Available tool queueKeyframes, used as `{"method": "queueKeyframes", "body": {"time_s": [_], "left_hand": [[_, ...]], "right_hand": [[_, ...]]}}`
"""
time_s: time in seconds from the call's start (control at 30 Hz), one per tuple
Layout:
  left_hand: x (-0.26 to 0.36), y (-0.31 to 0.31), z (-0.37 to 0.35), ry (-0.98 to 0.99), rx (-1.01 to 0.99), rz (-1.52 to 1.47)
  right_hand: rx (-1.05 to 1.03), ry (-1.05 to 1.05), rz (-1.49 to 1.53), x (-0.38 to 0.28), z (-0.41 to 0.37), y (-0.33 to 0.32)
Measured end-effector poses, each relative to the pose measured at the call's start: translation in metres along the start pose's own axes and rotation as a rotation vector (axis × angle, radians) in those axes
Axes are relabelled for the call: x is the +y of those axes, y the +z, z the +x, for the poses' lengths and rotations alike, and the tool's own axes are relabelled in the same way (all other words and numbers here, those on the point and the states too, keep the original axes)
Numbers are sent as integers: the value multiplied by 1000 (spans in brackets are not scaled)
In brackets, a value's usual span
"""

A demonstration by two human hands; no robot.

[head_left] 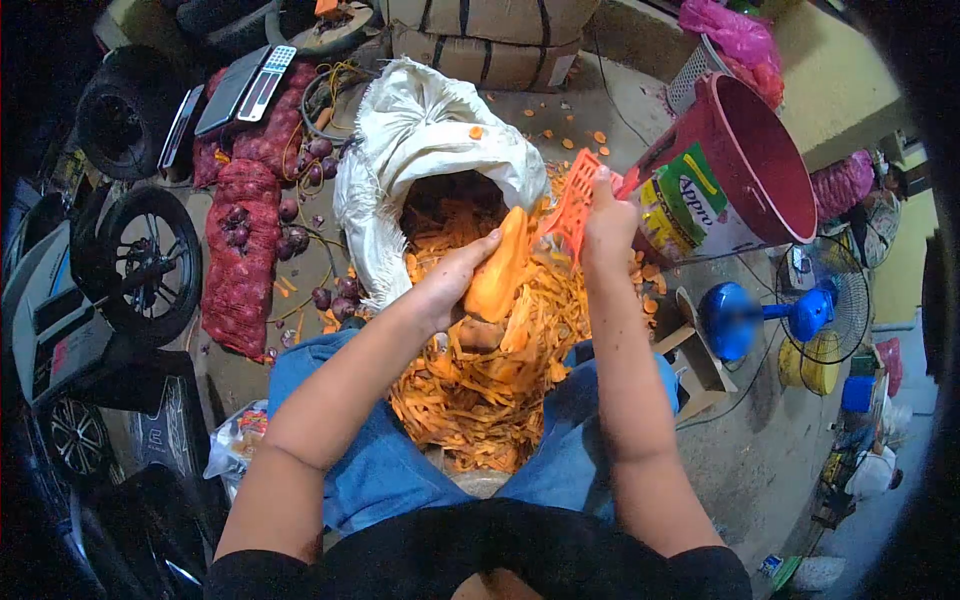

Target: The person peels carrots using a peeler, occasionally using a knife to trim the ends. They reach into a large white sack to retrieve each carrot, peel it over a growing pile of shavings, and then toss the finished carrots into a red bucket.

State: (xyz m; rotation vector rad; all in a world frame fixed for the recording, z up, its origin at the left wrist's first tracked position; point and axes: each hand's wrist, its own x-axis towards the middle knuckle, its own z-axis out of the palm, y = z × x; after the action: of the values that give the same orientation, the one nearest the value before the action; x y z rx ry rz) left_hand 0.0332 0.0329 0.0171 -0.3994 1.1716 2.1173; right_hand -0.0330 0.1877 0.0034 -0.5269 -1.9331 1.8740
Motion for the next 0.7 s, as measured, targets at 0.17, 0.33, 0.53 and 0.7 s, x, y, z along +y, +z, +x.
{"method": "queueKeyframes", "body": {"time_s": [0.17, 0.33, 0.53, 0.7], "left_hand": [[-7, -13, 15, 10, -4, -49], [-15, -20, 27, -17, -94, -208], [-5, -9, 18, -137, 11, -159], [-14, -18, 25, -100, -37, -18]], "right_hand": [[-171, 38, 134, -8, -25, -1], [-216, 92, 326, -9, -39, 10], [-213, -229, -119, 13, -41, 20], [-243, -171, -96, 24, -42, 21]]}}
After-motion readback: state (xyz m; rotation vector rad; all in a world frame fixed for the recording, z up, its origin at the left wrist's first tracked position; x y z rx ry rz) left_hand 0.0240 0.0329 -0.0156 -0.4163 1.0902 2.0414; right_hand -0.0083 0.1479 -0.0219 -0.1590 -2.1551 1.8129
